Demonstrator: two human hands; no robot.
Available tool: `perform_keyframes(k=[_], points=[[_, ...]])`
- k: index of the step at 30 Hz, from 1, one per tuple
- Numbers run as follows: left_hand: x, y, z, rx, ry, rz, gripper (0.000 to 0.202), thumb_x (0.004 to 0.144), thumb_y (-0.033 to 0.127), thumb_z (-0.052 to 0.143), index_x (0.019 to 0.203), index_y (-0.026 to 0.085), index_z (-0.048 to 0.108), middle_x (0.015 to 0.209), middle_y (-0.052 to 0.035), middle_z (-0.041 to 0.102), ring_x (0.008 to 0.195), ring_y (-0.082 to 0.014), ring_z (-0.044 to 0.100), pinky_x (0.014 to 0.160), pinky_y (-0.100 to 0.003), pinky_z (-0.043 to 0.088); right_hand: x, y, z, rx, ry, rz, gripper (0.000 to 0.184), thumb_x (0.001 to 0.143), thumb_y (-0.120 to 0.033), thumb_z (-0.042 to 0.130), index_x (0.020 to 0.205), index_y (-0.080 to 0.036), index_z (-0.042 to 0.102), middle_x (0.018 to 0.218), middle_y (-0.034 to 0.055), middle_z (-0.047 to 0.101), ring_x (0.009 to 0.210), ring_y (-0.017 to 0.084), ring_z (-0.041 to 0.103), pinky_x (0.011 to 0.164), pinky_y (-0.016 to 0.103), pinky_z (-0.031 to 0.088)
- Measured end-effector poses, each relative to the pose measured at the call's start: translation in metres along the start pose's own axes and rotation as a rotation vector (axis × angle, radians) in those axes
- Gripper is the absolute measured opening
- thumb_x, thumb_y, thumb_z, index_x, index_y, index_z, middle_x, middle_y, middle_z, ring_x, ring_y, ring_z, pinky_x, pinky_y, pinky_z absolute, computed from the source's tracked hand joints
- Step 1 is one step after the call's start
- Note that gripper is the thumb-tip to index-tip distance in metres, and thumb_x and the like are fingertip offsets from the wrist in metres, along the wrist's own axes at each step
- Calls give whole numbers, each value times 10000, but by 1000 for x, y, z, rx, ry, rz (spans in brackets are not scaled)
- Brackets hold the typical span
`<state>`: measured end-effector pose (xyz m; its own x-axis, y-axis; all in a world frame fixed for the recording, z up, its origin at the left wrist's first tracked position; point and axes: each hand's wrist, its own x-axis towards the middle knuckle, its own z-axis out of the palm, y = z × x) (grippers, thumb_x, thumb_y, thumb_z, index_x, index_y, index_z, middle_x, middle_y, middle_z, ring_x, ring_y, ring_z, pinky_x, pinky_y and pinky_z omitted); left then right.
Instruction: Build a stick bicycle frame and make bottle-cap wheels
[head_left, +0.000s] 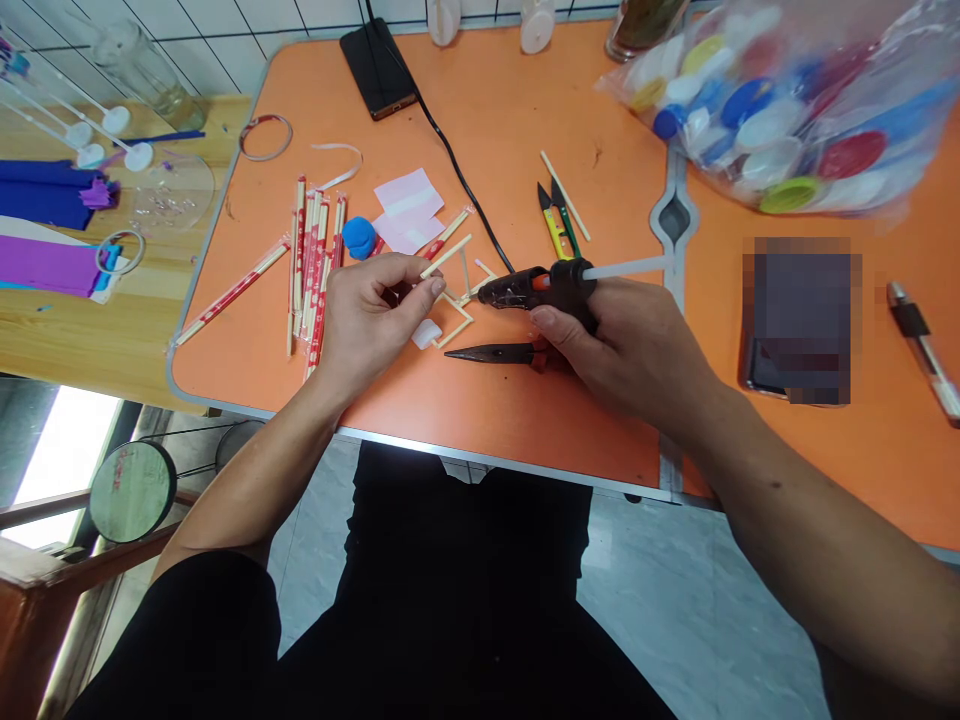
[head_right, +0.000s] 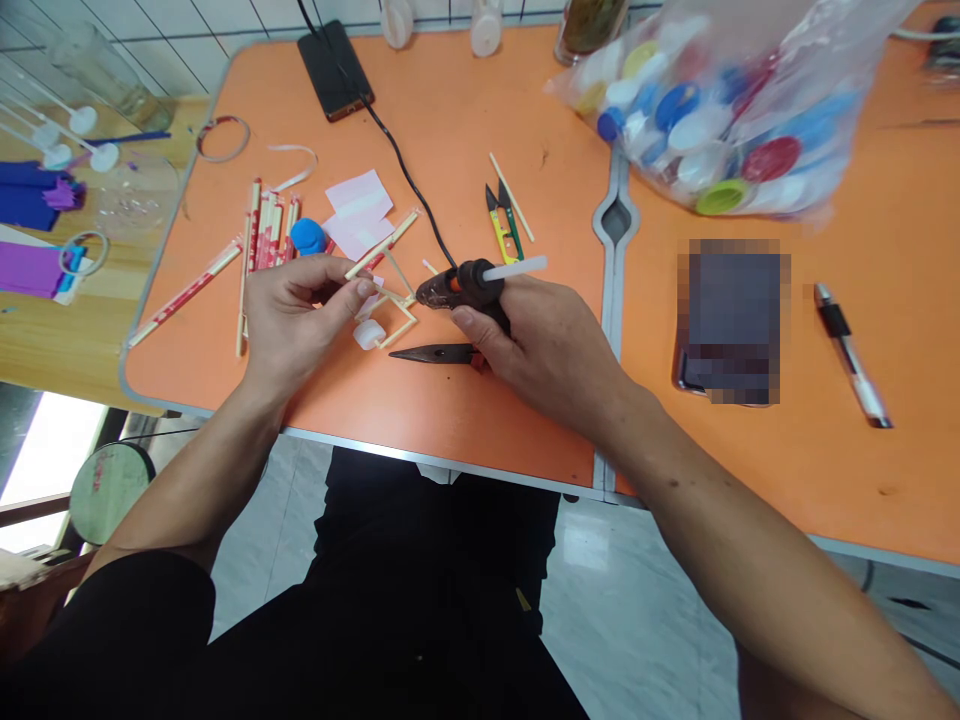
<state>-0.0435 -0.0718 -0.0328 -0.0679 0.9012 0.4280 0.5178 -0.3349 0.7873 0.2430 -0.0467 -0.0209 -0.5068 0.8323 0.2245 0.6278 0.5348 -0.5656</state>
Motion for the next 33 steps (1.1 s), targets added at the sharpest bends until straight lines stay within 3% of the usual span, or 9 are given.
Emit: perform_keyframes(k=[7,20,26,33], points=[[0,0,0,-14,-9,-5,288,967,540,873,869,271,838,780,-6,790,649,-150,659,594,-333,533,1,1,0,-13,53,-9,566,1139,-674,519,793,-246,657,811,120,711,774,294,677,664,403,439],[0,1,-1,-8,-6,0,316,971,564,870,869,266,838,772,-8,784,641,-146,654,571,-327,502,0,2,-4,11,29,6,561,1134,-705,520,932,-232,744,824,118,718,817,314,704,704,414,475],[0,1,0,-16,-2,1,323,961,567,880,864,262,843,761,0,779,630,-133,648,552,-306,480,-1,-1,1,20,38,-27,539,1141,-613,538,765,-240,644,743,93,673,734,276,666,664,393,438],[1,2,-1,-5,-19,-11,320,969,556,873,864,257,828,770,2,781,634,-135,651,568,-311,505,0,2,1,6,31,2,441,1111,-498,594,749,-248,569,789,101,678,778,290,690,691,399,440]])
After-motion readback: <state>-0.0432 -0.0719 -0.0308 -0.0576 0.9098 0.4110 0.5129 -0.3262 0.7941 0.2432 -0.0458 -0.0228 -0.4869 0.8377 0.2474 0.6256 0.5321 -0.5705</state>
